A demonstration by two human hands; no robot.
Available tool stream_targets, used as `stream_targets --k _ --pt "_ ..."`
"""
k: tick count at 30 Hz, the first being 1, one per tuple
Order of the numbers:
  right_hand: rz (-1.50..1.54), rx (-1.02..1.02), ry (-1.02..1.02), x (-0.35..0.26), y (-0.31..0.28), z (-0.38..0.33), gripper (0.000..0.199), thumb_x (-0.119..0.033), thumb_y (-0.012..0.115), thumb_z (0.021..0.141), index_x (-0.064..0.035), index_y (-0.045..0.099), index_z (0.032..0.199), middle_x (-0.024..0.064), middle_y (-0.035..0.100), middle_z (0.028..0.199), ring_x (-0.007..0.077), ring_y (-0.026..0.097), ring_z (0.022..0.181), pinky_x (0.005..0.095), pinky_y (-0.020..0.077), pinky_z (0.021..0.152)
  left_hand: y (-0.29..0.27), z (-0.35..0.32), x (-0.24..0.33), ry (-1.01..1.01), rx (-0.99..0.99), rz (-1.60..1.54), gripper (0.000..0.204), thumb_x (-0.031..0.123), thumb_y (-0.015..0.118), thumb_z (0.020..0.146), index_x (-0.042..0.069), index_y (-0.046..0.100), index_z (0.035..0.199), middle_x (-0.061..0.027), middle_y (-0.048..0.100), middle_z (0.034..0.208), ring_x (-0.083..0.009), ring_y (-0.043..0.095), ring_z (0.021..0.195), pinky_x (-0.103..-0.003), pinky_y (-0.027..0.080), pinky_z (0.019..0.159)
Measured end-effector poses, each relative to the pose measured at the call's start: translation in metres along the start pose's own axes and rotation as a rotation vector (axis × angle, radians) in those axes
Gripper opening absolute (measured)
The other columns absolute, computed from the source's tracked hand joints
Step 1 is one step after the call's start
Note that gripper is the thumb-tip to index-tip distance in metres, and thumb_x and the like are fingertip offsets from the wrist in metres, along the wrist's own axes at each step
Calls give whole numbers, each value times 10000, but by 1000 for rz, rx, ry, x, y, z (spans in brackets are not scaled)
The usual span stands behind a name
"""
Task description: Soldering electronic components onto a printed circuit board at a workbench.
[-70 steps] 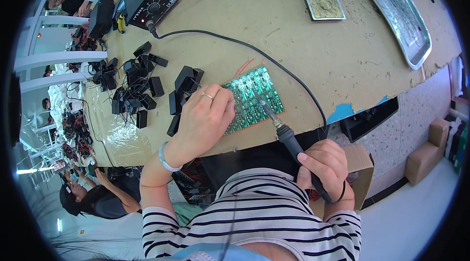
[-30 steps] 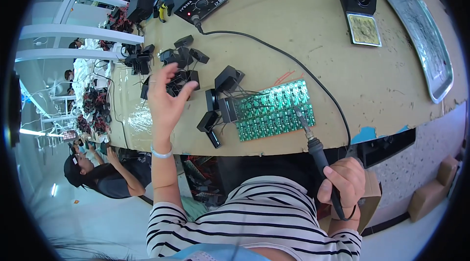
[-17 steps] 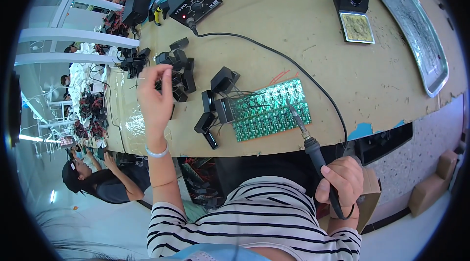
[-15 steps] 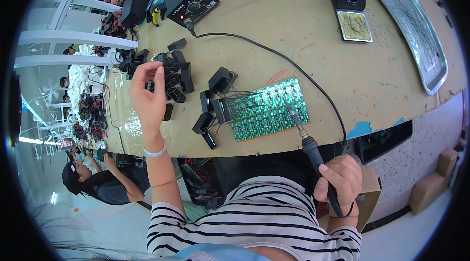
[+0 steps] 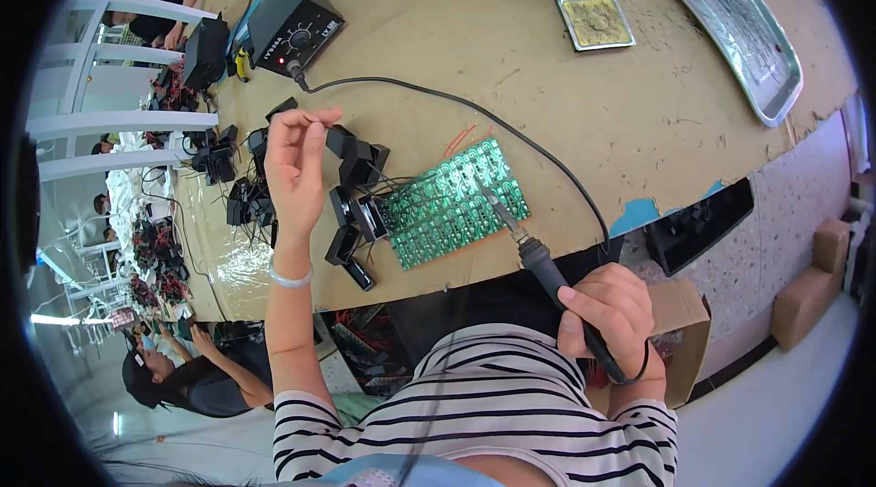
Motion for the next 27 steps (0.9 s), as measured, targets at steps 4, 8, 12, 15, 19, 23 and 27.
stream_targets --k 4,8,12,15,19,23,27 --pt "36 -15 38 10 6 0 220 43 643 772 -1 660 986 75 622 703 235 598 552 338 515 549 5 8 16 -49 -86 -86 39 15 625 992 5 661 980 -82 703 1039 -132 653 910 -267 519 827" --pt "49 -12 77 17 17 7 207 59 663 735 19 685 937 80 617 680 238 594 549 329 502 542 40 4 36 364 -501 477 118 -14 683 851 45 648 948 -88 662 948 -263 643 819 -319 513 758" --pt "58 -1 71 23 26 8 226 52 680 731 16 697 953 82 625 689 234 600 555 326 496 541 65 -4 31 607 -670 749 168 33 746 782 44 692 940 -75 632 844 -264 622 806 -373 510 694" --pt "59 -17 74 27 29 8 239 51 686 727 11 701 962 80 628 693 231 603 558 325 494 540 69 -5 27 595 -701 739 161 41 744 789 44 689 940 -74 633 847 -256 618 807 -369 509 709" --pt "67 -48 67 29 32 9 251 55 692 718 8 703 965 76 631 709 227 603 569 323 490 544 70 -6 24 585 -714 751 158 41 742 782 44 687 930 -71 633 843 -252 614 795 -370 507 706" --pt "39 -79 46 28 32 11 264 55 700 712 5 705 971 74 635 730 225 609 583 319 489 548 72 -7 23 578 -717 772 154 42 741 768 40 680 910 -65 629 832 -246 613 787 -367 503 699" --pt "-33 -140 -35 21 34 12 259 48 698 721 7 697 977 78 633 746 226 601 583 323 485 542 74 -10 23 581 -698 764 151 48 745 759 41 669 889 -61 618 818 -242 612 782 -367 501 691"
Point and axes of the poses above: each hand's wrist, its own z-axis towards the middle knuckle, its own y-axis out of the palm, x = y × z, the point moved 3 cm from there along z, towards the middle knuckle
